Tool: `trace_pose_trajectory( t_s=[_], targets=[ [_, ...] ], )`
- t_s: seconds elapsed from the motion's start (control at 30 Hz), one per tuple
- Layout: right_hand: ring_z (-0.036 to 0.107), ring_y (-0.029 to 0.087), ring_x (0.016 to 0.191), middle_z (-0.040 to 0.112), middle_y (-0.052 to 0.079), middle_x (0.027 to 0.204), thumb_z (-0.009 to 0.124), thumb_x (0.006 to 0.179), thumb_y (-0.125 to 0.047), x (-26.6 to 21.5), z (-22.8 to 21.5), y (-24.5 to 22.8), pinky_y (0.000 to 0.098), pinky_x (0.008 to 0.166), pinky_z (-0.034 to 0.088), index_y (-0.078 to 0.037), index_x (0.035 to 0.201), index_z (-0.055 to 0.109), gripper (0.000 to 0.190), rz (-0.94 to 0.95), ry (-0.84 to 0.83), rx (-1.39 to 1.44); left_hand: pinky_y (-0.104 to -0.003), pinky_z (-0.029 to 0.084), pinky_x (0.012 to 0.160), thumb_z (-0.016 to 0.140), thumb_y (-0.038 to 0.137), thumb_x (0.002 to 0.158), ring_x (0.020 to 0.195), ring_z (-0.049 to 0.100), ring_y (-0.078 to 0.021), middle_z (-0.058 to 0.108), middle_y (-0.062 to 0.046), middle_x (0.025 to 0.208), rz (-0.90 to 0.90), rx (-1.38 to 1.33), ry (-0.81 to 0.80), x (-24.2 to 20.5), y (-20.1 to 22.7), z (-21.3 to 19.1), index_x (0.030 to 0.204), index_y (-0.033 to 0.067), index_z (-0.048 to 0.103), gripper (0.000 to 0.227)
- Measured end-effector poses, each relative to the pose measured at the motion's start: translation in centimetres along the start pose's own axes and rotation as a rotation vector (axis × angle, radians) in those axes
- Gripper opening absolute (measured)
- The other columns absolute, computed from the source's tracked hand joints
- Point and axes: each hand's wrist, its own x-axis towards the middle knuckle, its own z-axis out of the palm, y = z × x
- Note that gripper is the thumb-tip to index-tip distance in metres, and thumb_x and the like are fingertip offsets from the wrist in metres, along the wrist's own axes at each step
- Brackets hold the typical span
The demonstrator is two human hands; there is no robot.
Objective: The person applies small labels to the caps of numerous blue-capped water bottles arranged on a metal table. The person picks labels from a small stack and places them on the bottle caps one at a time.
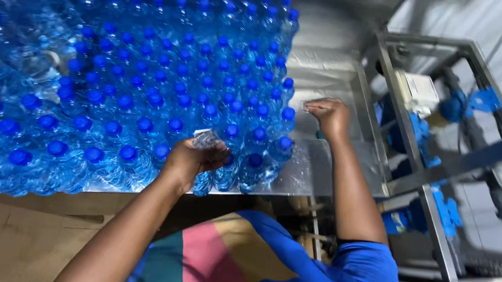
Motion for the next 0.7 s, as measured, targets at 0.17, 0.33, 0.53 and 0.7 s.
trace_pose_trajectory(
  t_s=[0.17,0.33,0.53,0.7],
  targets=[
    [0.074,0.042,0.097,0.086,0.006,0.098,0.09,0.09,-0.018,5.8,3.7,2.1,0.0533,0.092,0.058,-0.024,0.097,0.09,0.009,-0.168,-0.249,-0.127,-0.057,0.07,0.084,0.089,0.004,0.089,0.089,0.084,-0.0397,0.084,-0.024,0.107,0.047,-0.067,0.108,1.7,-0.6,0.3,0.119,-0.0065,0.077,0.034],
    [0.076,0.043,0.096,0.084,0.01,0.095,0.087,0.093,-0.02,9.3,7.3,4.8,0.0544,0.089,0.06,-0.016,0.099,0.085,0.007,-0.256,-0.437,-0.109,-0.057,0.069,0.086,0.084,0.003,0.093,0.094,0.083,-0.0399,0.082,-0.024,0.114,0.101,-0.153,0.255,4.2,-1.2,4.0,0.124,-0.0076,0.074,0.035],
    [0.078,0.03,0.095,0.081,0.001,0.101,0.087,0.099,-0.022,10.5,9.1,7.3,0.0424,0.089,0.061,-0.024,0.105,0.083,0.006,-0.324,-0.387,0.225,-0.056,0.07,0.087,0.091,0.003,0.087,0.089,0.085,-0.0368,0.083,-0.02,0.106,0.201,-0.227,0.328,7.5,-0.4,9.6,0.114,-0.0041,0.078,0.031],
    [0.077,0.025,0.123,0.085,0.0,0.127,0.073,0.111,-0.025,8.7,10.2,9.6,0.0387,0.109,0.058,-0.025,0.121,0.089,0.019,-0.404,-0.319,0.429,-0.053,0.071,0.083,0.091,0.003,0.088,0.083,0.086,-0.0334,0.084,-0.016,0.096,0.229,-0.245,0.356,7.9,-0.6,11.8,0.106,-0.0032,0.081,0.022]
  ],
)
